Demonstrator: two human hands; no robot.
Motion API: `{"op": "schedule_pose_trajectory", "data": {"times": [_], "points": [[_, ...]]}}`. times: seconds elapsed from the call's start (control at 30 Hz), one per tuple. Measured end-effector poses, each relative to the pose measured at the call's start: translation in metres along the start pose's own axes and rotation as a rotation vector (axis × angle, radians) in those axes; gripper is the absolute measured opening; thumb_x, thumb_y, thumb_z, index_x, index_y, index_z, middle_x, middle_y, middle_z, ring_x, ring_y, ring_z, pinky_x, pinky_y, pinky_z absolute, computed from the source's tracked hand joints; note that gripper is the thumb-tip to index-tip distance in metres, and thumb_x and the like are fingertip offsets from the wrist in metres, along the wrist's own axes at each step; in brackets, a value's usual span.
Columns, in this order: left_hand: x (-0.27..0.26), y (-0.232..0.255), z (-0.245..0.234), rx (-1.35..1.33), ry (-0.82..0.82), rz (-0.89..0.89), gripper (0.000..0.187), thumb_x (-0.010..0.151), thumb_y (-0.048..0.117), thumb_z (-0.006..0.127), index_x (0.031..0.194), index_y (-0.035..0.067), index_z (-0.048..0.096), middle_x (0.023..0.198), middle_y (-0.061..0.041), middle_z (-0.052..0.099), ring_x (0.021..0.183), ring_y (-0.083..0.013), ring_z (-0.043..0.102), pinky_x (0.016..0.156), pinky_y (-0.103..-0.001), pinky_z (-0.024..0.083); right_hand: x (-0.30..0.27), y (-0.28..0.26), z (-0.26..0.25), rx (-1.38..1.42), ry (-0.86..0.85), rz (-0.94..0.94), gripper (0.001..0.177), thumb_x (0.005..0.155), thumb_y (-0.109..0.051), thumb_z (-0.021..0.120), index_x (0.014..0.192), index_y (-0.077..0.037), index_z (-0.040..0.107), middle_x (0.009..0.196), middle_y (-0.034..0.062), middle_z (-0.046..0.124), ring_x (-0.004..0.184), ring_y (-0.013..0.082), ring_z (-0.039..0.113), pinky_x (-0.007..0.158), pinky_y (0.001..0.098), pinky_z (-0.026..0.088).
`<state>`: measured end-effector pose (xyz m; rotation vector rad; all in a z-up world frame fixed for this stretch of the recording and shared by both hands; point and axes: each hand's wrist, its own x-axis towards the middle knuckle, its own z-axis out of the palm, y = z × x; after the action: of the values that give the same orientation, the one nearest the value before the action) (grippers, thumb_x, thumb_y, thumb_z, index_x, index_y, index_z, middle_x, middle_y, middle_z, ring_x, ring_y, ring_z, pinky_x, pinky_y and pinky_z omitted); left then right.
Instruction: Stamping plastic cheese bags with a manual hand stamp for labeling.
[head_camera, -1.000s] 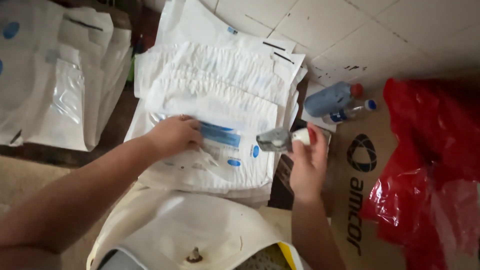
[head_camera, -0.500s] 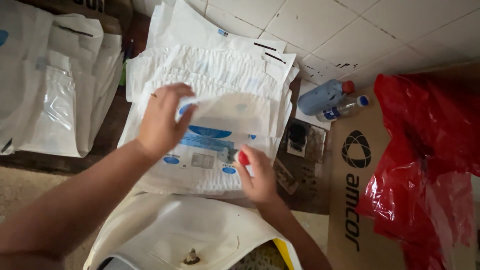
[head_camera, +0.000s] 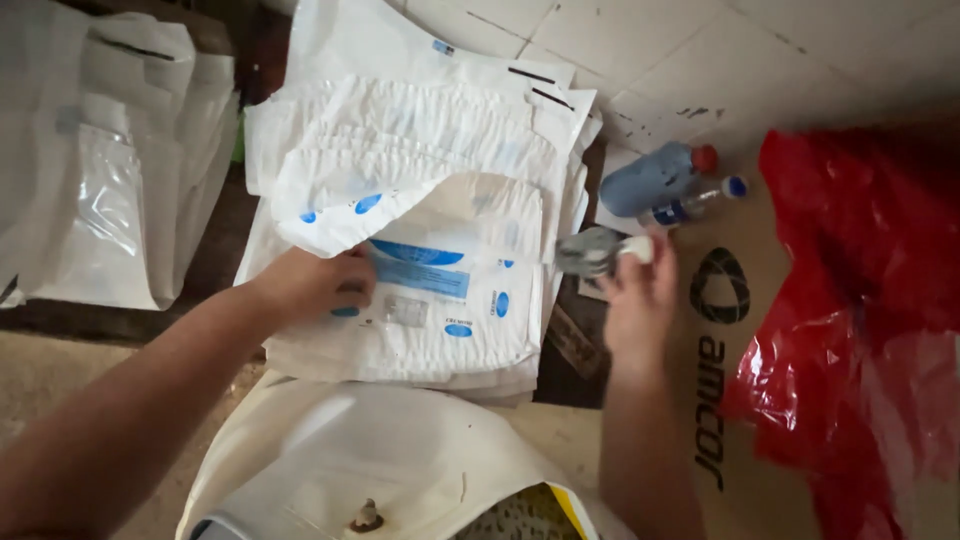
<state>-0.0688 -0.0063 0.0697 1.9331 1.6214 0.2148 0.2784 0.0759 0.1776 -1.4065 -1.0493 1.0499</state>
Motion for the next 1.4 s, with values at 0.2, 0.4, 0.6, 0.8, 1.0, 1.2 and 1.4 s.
{"op": "schedule_pose_trajectory", "data": {"times": [0.2,0.4,0.6,0.8,1.0,1.2,1.4], "points": [[-0.014,0.049,-0.074,0.083,-0.423,-0.120,0.067,0.080,0.038,0.085,0.139,0.037,0.053,0.154,0.002,0.052,0.119,-0.0392,0.068,0.111,-0.049,0.053,0.092,0.078,-0.092,-0.190,0.099,-0.226,0.052,0.103,-0.007,0.065,0.149,-0.021,0.048,0.136,0.0074,0.054,0.116,0.0175,0.054,0.094,0.0419,0.055],[-0.016,0.018,-0.073,0.057,-0.419,-0.081,0.074,0.074,0.005,0.087,0.138,0.032,0.063,0.147,-0.002,0.058,0.132,-0.0346,0.062,0.113,-0.050,0.051,0.069,0.052,-0.068,-0.738,0.077,-0.484,0.050,0.101,-0.009,0.068,0.148,-0.016,0.054,0.131,0.0252,0.064,0.120,0.0401,0.063,0.096,0.0461,0.055],[-0.006,-0.046,-0.018,0.071,-0.143,0.106,0.028,0.084,0.033,0.077,0.111,0.040,0.080,0.130,0.009,0.066,0.125,-0.0232,0.064,0.109,-0.049,0.048,0.071,0.064,-0.057,-0.749,0.072,-0.564,0.051,0.101,-0.009,0.069,0.149,-0.020,0.056,0.129,0.0216,0.067,0.116,0.0334,0.067,0.093,0.0388,0.057],[-0.009,-0.018,-0.040,-0.025,-0.110,-0.052,0.012,0.092,0.030,0.067,0.097,0.028,0.077,0.100,0.006,0.074,0.102,-0.0220,0.076,0.101,-0.041,0.056,0.087,0.076,-0.054,-0.739,-0.001,-0.638,0.048,0.097,-0.003,0.070,0.143,-0.012,0.060,0.134,0.0199,0.064,0.126,0.0358,0.060,0.107,0.0434,0.048],[-0.008,0.004,-0.060,-0.313,0.000,-0.231,0.022,0.102,0.024,0.058,0.113,0.011,0.070,0.106,-0.015,0.077,0.102,-0.0381,0.075,0.096,-0.051,0.057,0.089,0.080,-0.052,-0.731,0.016,-0.707,0.050,0.095,-0.002,0.072,0.142,-0.012,0.060,0.133,0.0189,0.065,0.126,0.0347,0.061,0.106,0.0430,0.049],[0.020,-0.020,-0.052,-0.504,0.383,-0.246,0.019,0.109,0.026,0.058,0.119,0.011,0.064,0.103,-0.012,0.070,0.095,-0.0341,0.071,0.088,-0.050,0.054,0.090,0.052,-0.055,-0.556,-0.042,-0.512,0.052,0.095,0.001,0.071,0.143,-0.013,0.056,0.128,0.0236,0.065,0.119,0.0379,0.065,0.095,0.0446,0.056],[0.028,-0.011,-0.038,-0.515,0.539,-0.324,0.020,0.108,0.025,0.062,0.121,0.011,0.064,0.107,-0.011,0.071,0.099,-0.0332,0.069,0.089,-0.050,0.054,-0.017,0.025,-0.003,-0.280,-0.125,-0.403,0.049,0.095,-0.012,0.070,0.141,-0.008,0.053,0.124,0.0179,0.064,0.112,0.0245,0.064,0.092,0.0376,0.057]]}}
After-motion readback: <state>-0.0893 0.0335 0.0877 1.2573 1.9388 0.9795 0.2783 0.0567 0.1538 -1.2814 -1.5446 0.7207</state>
